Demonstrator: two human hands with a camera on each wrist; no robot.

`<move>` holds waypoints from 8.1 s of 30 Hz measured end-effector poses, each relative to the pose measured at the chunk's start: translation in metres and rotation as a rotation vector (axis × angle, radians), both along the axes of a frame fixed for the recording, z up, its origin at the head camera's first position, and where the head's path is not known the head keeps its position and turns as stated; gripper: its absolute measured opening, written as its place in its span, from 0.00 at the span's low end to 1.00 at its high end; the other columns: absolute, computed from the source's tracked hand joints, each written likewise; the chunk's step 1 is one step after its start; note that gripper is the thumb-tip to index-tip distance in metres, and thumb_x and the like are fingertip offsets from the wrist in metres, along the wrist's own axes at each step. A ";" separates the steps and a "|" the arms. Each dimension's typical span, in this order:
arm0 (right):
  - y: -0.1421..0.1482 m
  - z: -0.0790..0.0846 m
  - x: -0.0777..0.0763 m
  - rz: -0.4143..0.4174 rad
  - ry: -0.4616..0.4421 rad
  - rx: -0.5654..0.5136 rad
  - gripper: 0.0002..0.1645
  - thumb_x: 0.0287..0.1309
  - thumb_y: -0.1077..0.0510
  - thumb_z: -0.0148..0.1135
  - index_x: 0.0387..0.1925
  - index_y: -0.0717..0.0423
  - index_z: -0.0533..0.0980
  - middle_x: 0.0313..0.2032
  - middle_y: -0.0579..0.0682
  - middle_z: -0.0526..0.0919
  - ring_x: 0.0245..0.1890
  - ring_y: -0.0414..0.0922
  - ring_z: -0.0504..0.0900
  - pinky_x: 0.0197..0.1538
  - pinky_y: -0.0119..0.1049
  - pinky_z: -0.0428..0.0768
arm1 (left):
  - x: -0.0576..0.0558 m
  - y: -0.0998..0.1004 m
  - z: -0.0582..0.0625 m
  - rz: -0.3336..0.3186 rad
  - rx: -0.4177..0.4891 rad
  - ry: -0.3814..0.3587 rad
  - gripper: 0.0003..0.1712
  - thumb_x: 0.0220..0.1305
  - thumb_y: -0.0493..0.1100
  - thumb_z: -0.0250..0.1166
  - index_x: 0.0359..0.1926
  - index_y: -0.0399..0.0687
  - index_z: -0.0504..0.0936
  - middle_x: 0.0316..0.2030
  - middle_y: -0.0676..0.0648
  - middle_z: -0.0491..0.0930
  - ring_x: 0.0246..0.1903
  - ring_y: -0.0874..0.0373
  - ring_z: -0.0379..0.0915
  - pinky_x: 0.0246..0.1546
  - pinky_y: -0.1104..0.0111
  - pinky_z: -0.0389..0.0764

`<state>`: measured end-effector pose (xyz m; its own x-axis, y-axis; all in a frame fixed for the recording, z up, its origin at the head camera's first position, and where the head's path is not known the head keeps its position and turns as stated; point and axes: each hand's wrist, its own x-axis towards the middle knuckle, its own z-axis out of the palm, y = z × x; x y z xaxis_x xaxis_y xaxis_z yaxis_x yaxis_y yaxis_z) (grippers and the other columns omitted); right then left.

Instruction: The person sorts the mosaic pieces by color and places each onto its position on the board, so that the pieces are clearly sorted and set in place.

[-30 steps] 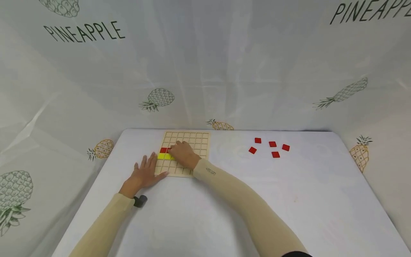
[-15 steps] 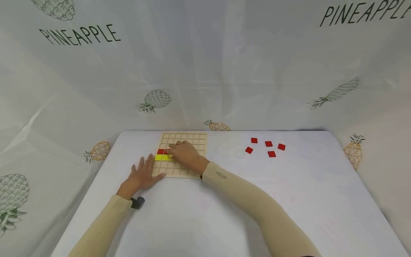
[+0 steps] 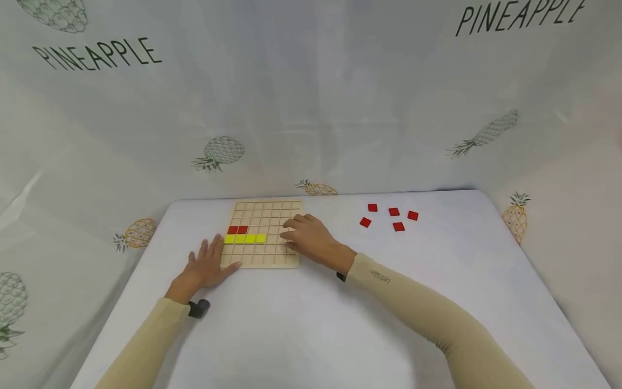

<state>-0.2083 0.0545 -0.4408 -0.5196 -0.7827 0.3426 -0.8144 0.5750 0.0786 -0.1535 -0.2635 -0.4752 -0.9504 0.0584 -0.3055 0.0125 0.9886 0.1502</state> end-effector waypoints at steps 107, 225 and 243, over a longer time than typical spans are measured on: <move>0.039 -0.012 -0.029 -0.035 -0.037 -0.084 0.13 0.57 0.61 0.80 0.45 0.53 0.92 0.42 0.50 0.90 0.43 0.49 0.86 0.48 0.40 0.86 | 0.001 -0.003 -0.003 0.013 0.040 0.001 0.60 0.73 0.69 0.57 0.84 0.33 0.43 0.84 0.32 0.39 0.81 0.27 0.33 0.75 0.27 0.41; 0.148 -0.020 -0.002 -0.314 -0.203 -0.066 0.25 0.56 0.61 0.81 0.56 0.57 0.87 0.59 0.59 0.87 0.60 0.59 0.84 0.62 0.59 0.81 | 0.002 0.000 0.003 -0.009 0.027 0.004 0.60 0.73 0.69 0.58 0.82 0.28 0.45 0.83 0.28 0.41 0.80 0.23 0.35 0.72 0.24 0.46; 0.218 -0.028 -0.004 -0.418 -0.251 -0.018 0.26 0.55 0.70 0.77 0.57 0.63 0.85 0.57 0.65 0.86 0.58 0.63 0.85 0.57 0.63 0.83 | 0.003 0.000 0.002 -0.018 0.011 0.008 0.60 0.73 0.69 0.58 0.82 0.28 0.45 0.83 0.28 0.42 0.80 0.23 0.36 0.71 0.24 0.47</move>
